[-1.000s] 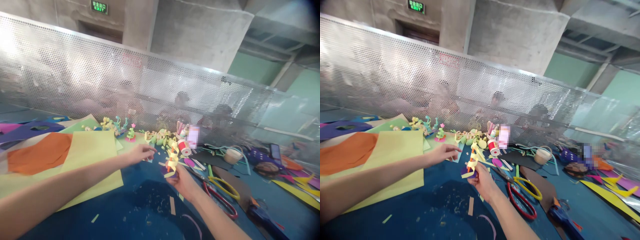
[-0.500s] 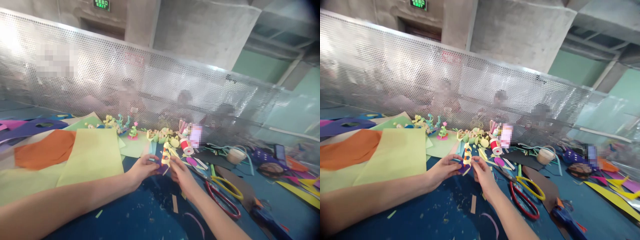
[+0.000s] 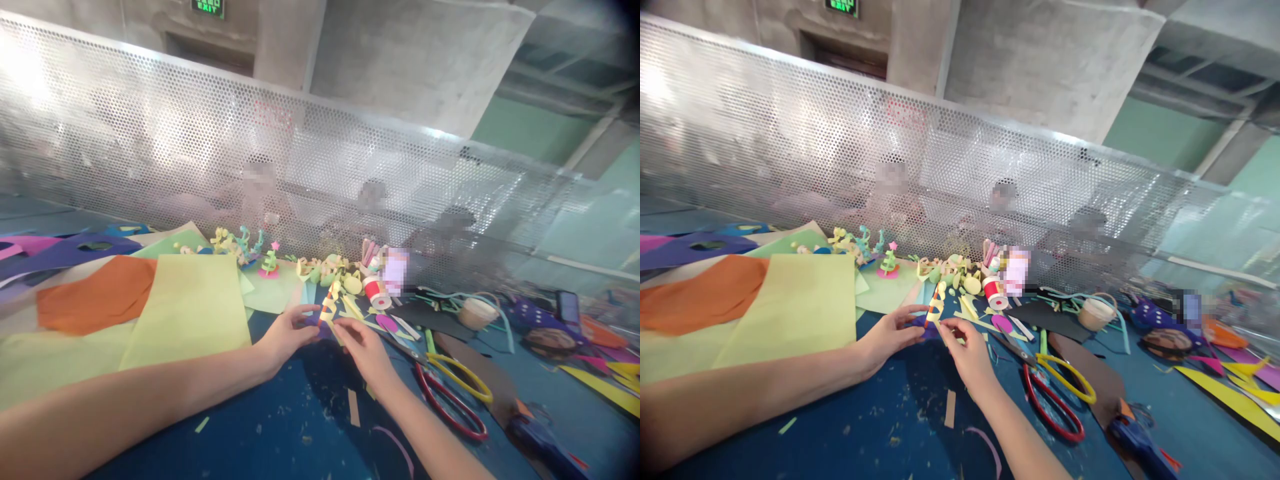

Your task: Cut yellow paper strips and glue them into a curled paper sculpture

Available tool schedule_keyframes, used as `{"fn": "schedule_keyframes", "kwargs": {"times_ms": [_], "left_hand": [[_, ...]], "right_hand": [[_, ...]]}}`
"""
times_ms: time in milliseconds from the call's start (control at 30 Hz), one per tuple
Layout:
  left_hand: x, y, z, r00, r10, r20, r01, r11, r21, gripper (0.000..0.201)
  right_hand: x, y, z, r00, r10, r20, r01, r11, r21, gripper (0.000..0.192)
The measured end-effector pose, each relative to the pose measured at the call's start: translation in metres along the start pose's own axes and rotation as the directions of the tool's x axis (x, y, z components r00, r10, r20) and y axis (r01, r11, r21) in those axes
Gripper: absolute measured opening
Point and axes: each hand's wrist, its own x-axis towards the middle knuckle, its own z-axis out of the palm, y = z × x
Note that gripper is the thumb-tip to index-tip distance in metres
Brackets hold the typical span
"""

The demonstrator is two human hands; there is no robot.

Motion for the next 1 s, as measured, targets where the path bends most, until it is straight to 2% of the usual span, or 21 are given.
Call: {"fn": "schedule_keyframes", "kwargs": {"times_ms": [233,433,667,867,1000], "left_hand": [[-0.001,-0.003,-0.002,0.998,0.053,0.041,-0.057,0.995,0.085,0.031],[-0.001,-0.005,-0.004,0.998,0.048,0.033,-0.051,0.994,0.102,0.027],[0.002,-0.006,-0.005,0.997,0.042,0.058,-0.048,0.994,0.101,0.028],[0.008,-0.005,-0.010,0.998,0.067,-0.018,-0.063,0.988,0.140,0.021],[0.010,-0.005,-0.012,0.996,0.092,-0.010,-0.089,0.985,0.147,0.025]], "right_hand": [[-0.002,-0.007,-0.003,0.994,0.046,-0.103,-0.047,0.999,-0.004,0.041],[-0.004,-0.011,-0.004,0.998,0.030,-0.061,-0.030,1.000,0.001,0.041],[-0.004,-0.008,-0.002,0.995,0.023,-0.094,-0.025,0.999,-0.024,0.040],[-0.004,-0.008,-0.003,0.994,0.036,-0.103,-0.035,0.999,0.012,0.042],[-0.005,-0.009,-0.002,0.998,-0.005,-0.070,0.003,0.999,-0.032,0.043]]}}
